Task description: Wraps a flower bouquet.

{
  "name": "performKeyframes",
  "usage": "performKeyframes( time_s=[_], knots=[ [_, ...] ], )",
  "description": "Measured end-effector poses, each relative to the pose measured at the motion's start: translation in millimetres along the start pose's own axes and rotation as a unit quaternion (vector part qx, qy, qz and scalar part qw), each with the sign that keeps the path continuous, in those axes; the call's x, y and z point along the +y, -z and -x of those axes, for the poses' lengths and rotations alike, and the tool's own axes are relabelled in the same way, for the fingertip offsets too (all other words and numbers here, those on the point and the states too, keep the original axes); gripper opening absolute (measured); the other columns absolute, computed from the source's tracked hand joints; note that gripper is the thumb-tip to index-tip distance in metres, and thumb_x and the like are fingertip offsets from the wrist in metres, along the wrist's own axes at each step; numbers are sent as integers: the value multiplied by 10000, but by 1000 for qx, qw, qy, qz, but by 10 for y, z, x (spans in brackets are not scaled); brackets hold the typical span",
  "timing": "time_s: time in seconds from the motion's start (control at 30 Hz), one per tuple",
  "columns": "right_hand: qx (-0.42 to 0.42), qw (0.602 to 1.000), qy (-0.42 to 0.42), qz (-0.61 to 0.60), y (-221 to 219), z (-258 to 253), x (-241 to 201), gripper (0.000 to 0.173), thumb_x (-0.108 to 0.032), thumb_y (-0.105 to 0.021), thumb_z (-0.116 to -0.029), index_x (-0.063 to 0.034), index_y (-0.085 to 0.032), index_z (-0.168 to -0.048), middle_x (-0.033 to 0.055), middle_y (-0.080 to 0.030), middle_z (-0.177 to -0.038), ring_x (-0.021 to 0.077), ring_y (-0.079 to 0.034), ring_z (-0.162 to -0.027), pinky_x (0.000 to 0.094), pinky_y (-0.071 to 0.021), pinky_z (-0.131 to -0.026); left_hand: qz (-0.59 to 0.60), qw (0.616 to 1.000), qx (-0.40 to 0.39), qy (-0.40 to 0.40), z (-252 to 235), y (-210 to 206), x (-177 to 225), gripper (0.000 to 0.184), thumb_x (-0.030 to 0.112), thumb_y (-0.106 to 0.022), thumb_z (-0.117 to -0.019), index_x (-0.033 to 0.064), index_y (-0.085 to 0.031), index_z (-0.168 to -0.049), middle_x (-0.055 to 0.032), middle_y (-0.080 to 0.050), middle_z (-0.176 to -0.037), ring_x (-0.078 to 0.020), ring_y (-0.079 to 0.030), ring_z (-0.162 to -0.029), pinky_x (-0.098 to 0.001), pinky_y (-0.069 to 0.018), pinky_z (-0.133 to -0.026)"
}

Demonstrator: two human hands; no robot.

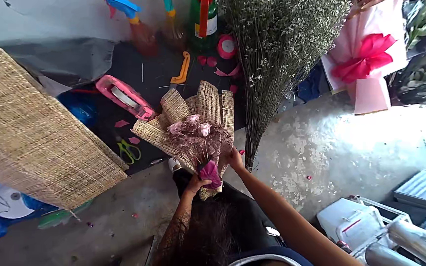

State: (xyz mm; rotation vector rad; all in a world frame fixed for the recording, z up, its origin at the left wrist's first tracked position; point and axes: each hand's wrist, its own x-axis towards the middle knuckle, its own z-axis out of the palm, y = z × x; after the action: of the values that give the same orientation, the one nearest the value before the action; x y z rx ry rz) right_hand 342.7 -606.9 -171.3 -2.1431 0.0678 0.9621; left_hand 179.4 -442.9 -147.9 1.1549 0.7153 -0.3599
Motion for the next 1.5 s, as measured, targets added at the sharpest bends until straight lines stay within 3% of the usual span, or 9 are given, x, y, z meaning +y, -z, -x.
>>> performKeyframes(
  time_s=[0.13, 0.27, 0.47, 0.57, 0.77, 0.87, 1.0, 1.37, 1.5],
  knots=[
    [-16, 1000, 7, 3, 47, -18, -26, 441, 2, -647, -944, 91, -542, -1363, 295, -671, -1186, 393, -655, -1138, 528, -489, -1035, -16, 1000, -23, -14, -19, 34, 35, 707, 12, -748, -698, -131, -455, -1325, -138, -642, -1168, -71, -628, -1060, -251, -515, -962],
    [-30, 999, 18, -15, -5, -51, 43, 432, 11, -660, -945, 79, -556, -1358, 295, -670, -1200, 411, -657, -1135, 568, -496, -1022, -33, 999, -36, 20, -250, 33, 111, 809, 42, -740, -747, -123, -348, -1435, -208, -571, -1298, -132, -586, -1159, -283, -482, -1021],
    [25, 999, -10, 25, 281, -169, 141, 391, 18, -634, -935, 77, -590, -1319, 301, -664, -1206, 435, -641, -1157, 607, -479, -1026, 53, 996, -55, 40, 237, 93, 346, 596, 59, -734, -632, -8, -524, -1186, 40, -698, -954, -6, -666, -873, -228, -570, -819],
    [-2, 999, 5, 48, 417, -251, 196, 390, 3, -638, -934, 70, -597, -1316, 296, -670, -1202, 435, -646, -1152, 617, -477, -1021, 39, 995, -92, 19, 425, 208, 461, 576, 79, -782, -616, 26, -561, -1146, 90, -718, -944, 15, -678, -888, -219, -574, -853],
    [-30, 998, 37, -50, 203, -117, 183, 422, 54, -635, -916, 81, -569, -1332, 266, -684, -1170, 359, -682, -1089, 541, -534, -986, -26, 994, -101, 29, -51, 175, 312, 652, 168, -777, -650, -43, -539, -1219, -8, -686, -1038, -28, -654, -960, -251, -551, -906],
    [-26, 992, 48, -111, 82, 6, 161, 403, 33, -647, -940, 85, -550, -1328, 274, -677, -1152, 360, -688, -1032, 538, -554, -930, -40, 993, -103, 51, -335, 105, 156, 599, 108, -744, -717, -73, -529, -1246, -74, -667, -1069, -67, -642, -963, -272, -543, -900],
    [3, 989, 14, -148, -2, 146, 21, 409, 26, -617, -974, 67, -526, -1371, 290, -646, -1230, 376, -656, -1110, 534, -522, -979, -45, 996, -70, 39, -540, 25, 9, 598, 3, -732, -755, -103, -502, -1296, -152, -645, -1137, -119, -634, -1014, -298, -534, -928],
    [70, 997, -33, 15, -311, 362, -159, 348, -93, -586, -1029, 50, -568, -1345, 312, -684, -1124, 484, -665, -1068, 642, -502, -943, -53, 994, 82, -50, -587, -180, -406, 983, 69, -836, -719, -90, -272, -1508, -281, -524, -1398, -285, -548, -1291, -401, -457, -1096],
    [43, 996, -39, 72, -326, 456, -258, 348, -84, -514, -1052, 18, -536, -1384, 328, -684, -1090, 518, -670, -1034, 679, -510, -890, -104, 986, 109, -77, -552, -247, -293, 866, 27, -841, -697, -126, -396, -1425, -287, -579, -1323, -319, -578, -1246, -452, -467, -1079]
  ],
)
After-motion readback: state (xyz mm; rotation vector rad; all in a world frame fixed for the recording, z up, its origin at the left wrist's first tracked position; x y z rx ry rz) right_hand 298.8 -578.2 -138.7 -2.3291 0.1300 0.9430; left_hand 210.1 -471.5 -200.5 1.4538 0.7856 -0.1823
